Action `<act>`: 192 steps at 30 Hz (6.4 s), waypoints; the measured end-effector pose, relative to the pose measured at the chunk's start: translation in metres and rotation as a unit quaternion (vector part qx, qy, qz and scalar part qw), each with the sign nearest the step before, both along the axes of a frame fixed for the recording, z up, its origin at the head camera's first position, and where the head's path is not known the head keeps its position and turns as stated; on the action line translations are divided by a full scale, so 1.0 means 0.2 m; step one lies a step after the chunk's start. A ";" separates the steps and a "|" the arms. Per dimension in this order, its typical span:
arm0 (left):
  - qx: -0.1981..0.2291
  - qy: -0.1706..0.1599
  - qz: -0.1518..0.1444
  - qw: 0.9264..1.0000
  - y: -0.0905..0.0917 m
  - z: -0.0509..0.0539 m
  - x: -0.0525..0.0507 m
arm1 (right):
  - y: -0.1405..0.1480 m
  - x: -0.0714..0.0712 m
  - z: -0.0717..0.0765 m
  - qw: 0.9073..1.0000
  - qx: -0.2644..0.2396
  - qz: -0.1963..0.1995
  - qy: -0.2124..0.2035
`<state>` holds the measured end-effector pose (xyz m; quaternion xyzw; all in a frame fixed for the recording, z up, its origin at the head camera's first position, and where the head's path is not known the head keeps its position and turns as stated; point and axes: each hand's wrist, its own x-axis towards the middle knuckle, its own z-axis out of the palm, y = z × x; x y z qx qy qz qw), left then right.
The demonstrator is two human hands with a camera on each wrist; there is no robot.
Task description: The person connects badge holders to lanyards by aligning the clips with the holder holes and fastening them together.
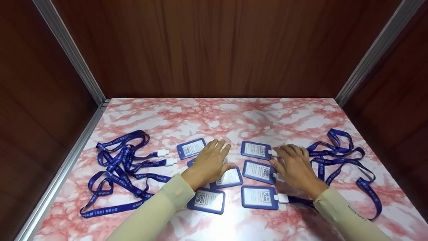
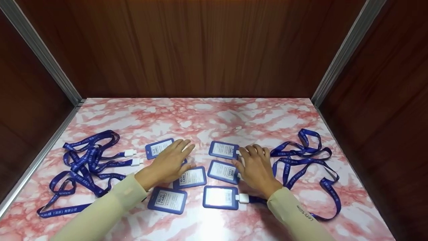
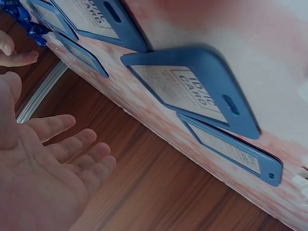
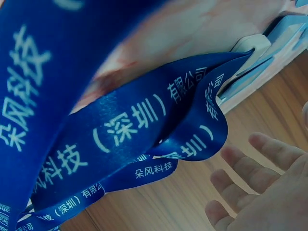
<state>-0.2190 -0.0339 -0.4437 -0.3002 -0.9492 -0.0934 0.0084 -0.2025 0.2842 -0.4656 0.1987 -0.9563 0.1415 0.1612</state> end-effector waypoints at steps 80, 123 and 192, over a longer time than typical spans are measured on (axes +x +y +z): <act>0.041 0.033 0.079 0.995 -0.60 -0.12 0.33 | -0.20 0.23 0.00 0.997 0.031 0.053 -0.036; 0.064 0.113 0.022 0.991 -0.72 -0.22 0.47 | -0.32 0.31 -0.03 0.992 0.026 0.122 -0.015; 0.045 0.117 0.004 0.992 -0.71 -0.22 0.50 | -0.56 0.38 -0.05 0.986 0.021 0.167 -0.008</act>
